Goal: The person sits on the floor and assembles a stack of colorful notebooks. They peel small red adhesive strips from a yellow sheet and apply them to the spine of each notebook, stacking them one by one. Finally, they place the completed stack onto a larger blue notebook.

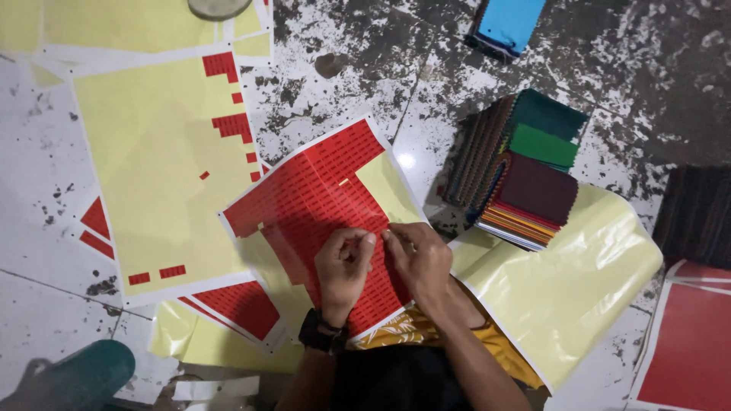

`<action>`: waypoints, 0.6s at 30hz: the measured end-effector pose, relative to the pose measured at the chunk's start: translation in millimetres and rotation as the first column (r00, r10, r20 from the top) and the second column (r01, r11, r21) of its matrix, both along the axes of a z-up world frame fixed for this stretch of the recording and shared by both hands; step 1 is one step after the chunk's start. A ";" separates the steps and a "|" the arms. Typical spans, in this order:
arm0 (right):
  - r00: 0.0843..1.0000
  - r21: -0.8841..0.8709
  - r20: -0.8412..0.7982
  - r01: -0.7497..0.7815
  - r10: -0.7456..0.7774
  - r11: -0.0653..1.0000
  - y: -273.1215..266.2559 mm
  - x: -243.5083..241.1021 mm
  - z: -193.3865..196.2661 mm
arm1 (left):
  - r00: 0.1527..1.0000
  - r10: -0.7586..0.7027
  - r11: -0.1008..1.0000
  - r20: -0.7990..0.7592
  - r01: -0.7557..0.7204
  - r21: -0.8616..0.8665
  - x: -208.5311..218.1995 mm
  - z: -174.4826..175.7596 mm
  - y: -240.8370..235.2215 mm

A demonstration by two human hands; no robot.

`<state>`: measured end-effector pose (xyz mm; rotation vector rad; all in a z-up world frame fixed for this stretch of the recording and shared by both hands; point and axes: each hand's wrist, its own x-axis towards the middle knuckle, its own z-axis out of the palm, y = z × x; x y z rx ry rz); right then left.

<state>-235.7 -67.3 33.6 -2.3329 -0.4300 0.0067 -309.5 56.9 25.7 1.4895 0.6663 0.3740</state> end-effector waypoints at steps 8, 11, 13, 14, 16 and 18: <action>0.902 0.477 -0.427 0.160 0.069 0.864 -11.5 2.5 -6.5 | 0.992 -0.098 0.982 -0.084 0.083 -0.172 13.0 38.9 9.6; 0.793 0.580 -0.577 0.229 0.196 0.782 -15.6 4.4 5.5 | 0.980 -0.152 0.960 -0.126 0.117 -0.253 21.4 47.0 6.9; 0.762 0.605 -0.599 0.230 0.246 0.762 -14.1 6.0 14.0 | 0.974 -0.175 0.948 -0.145 0.127 -0.293 24.3 39.4 2.4; 0.774 0.561 -0.598 0.221 0.206 0.798 -11.4 7.8 18.9 | 0.980 -0.127 0.958 -0.156 0.081 -0.274 24.7 31.1 0.4; 0.784 0.513 -0.598 0.217 0.165 0.831 -9.2 13.3 16.4 | 0.982 -0.081 0.967 -0.170 0.036 -0.254 23.2 18.4 -0.2; 0.909 0.270 -0.417 0.109 0.014 0.957 -12.7 22.0 1.7 | 0.988 -0.037 0.999 -0.152 0.041 0.021 21.1 9.0 0.4</action>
